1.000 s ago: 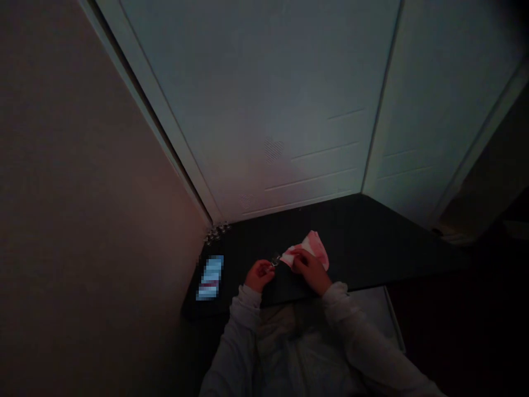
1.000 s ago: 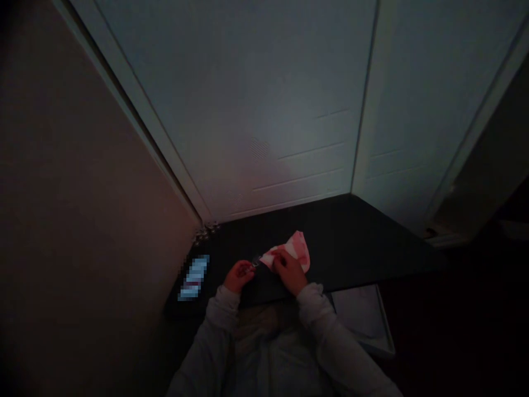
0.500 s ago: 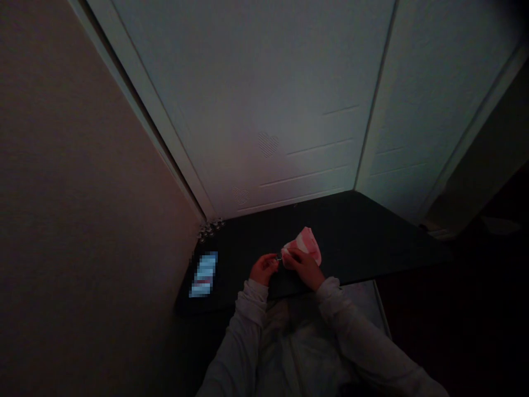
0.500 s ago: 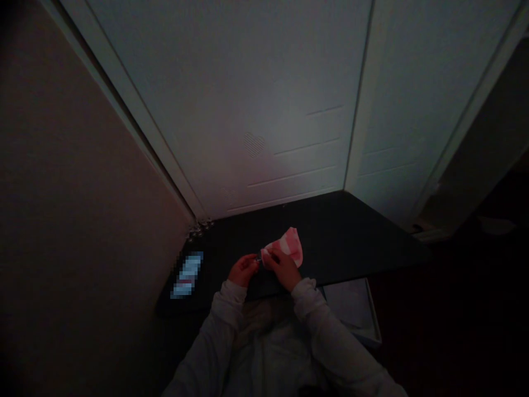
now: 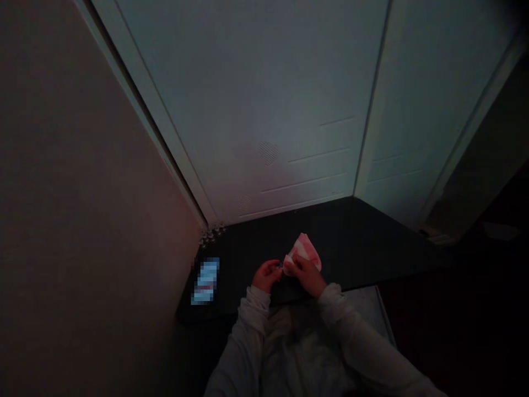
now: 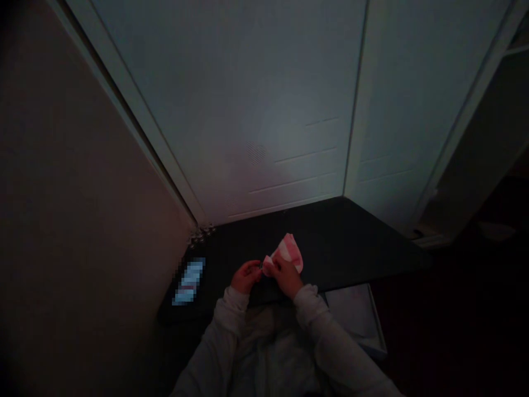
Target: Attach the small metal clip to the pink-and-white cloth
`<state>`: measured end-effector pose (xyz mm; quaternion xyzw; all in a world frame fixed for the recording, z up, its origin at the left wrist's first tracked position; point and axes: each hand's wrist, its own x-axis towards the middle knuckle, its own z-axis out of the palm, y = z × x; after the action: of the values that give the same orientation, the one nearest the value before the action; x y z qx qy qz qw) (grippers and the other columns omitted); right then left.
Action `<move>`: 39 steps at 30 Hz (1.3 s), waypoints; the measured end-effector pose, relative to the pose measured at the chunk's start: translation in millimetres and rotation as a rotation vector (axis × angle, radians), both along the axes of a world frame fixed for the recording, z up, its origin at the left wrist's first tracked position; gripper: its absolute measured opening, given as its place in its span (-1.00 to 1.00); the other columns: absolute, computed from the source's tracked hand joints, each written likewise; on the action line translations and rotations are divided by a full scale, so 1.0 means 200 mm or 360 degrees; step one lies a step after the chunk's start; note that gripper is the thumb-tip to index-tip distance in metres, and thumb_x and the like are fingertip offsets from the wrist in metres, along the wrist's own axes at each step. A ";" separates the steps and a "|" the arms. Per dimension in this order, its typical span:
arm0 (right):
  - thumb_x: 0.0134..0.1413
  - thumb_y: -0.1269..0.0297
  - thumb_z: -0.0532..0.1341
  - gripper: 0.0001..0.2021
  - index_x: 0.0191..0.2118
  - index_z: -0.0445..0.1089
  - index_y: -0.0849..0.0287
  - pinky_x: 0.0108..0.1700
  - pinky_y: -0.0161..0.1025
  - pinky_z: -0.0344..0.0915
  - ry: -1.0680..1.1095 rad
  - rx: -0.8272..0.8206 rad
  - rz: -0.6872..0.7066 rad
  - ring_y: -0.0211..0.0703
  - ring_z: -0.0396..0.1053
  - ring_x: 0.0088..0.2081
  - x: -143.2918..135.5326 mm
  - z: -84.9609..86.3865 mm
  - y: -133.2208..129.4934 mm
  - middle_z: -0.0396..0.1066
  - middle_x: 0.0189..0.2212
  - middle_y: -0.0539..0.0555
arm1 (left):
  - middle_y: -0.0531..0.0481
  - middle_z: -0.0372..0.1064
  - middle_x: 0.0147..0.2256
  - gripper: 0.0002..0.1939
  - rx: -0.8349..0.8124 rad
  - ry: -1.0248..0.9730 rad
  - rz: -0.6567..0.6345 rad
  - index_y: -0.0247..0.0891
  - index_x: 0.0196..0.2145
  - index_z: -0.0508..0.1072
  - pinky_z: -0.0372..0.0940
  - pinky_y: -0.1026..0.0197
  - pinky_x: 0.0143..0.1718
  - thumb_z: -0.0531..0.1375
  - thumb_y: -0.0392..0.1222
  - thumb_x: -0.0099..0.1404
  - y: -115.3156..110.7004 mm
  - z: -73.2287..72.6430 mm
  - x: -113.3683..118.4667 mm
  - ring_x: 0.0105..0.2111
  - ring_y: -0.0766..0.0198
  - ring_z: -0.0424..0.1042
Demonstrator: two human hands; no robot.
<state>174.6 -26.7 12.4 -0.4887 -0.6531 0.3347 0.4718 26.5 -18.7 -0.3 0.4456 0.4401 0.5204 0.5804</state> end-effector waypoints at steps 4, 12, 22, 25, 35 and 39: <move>-0.06 0.05 0.00 -0.68 -0.61 0.12 0.19 -0.53 -0.37 0.01 0.0017 -0.0005 0.0008 -0.33 0.05 -0.58 0.01 0.02 0.00 0.05 -0.68 -0.10 | 0.02 0.33 -0.59 -0.58 -0.0121 -0.0195 0.0023 -0.35 -0.38 0.33 0.11 0.31 -0.59 0.28 -0.11 -0.24 -0.02 0.04 0.01 -0.64 0.41 0.25; -0.07 0.05 0.01 -0.68 -0.63 0.08 0.18 -0.54 -0.37 0.01 0.0096 -0.0048 -0.0024 -0.35 0.02 -0.60 0.01 0.00 0.02 0.02 -0.68 -0.11 | 0.04 0.32 -0.58 -0.57 -0.0129 -0.0274 0.0153 -0.35 -0.45 0.30 0.09 0.34 -0.63 0.30 -0.09 -0.29 -0.02 0.06 0.02 -0.62 0.40 0.29; -0.12 0.09 0.08 -0.70 -0.64 0.04 0.17 -0.57 -0.38 -0.07 0.0001 -0.0034 -0.0152 -0.36 -0.01 -0.62 0.01 0.02 0.01 -0.05 -0.70 -0.13 | 0.02 0.33 -0.57 -0.56 -0.0195 -0.0164 0.0158 -0.35 -0.47 0.30 0.18 0.31 -0.57 0.33 -0.11 -0.34 -0.02 0.05 0.02 -0.58 0.35 0.35; -0.14 0.10 0.09 -0.71 -0.62 0.03 0.17 -0.57 -0.38 -0.07 0.0002 -0.0031 -0.0156 -0.36 -0.01 -0.62 0.00 0.03 0.00 -0.04 -0.69 -0.13 | 0.03 0.32 -0.58 -0.57 -0.0188 -0.0149 0.0150 -0.35 -0.48 0.31 0.20 0.30 -0.55 0.33 -0.12 -0.33 -0.02 0.05 0.02 -0.58 0.34 0.35; -0.18 0.11 0.11 -0.70 -0.63 0.02 0.17 -0.59 -0.39 -0.10 -0.0104 -0.0065 -0.0158 -0.36 0.01 -0.63 0.00 0.05 -0.01 0.01 -0.71 -0.13 | 0.04 0.32 -0.58 -0.59 -0.0162 -0.0155 0.0170 -0.36 -0.47 0.32 0.21 0.30 -0.56 0.31 -0.11 -0.29 -0.03 0.07 0.03 -0.60 0.37 0.33; -0.16 0.07 0.09 -0.69 -0.62 0.01 0.17 -0.59 -0.39 -0.08 -0.0077 -0.0072 -0.0135 -0.36 0.02 -0.63 0.00 0.04 -0.01 0.01 -0.71 -0.13 | 0.04 0.31 -0.59 -0.59 -0.0133 -0.0156 0.0158 -0.37 -0.48 0.31 0.18 0.31 -0.61 0.31 -0.09 -0.29 -0.03 0.07 0.03 -0.63 0.37 0.32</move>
<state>174.1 -29.0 20.5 -0.5345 -0.6353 0.3173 0.4584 32.2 -24.3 13.0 0.3726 0.4541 0.5509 0.5928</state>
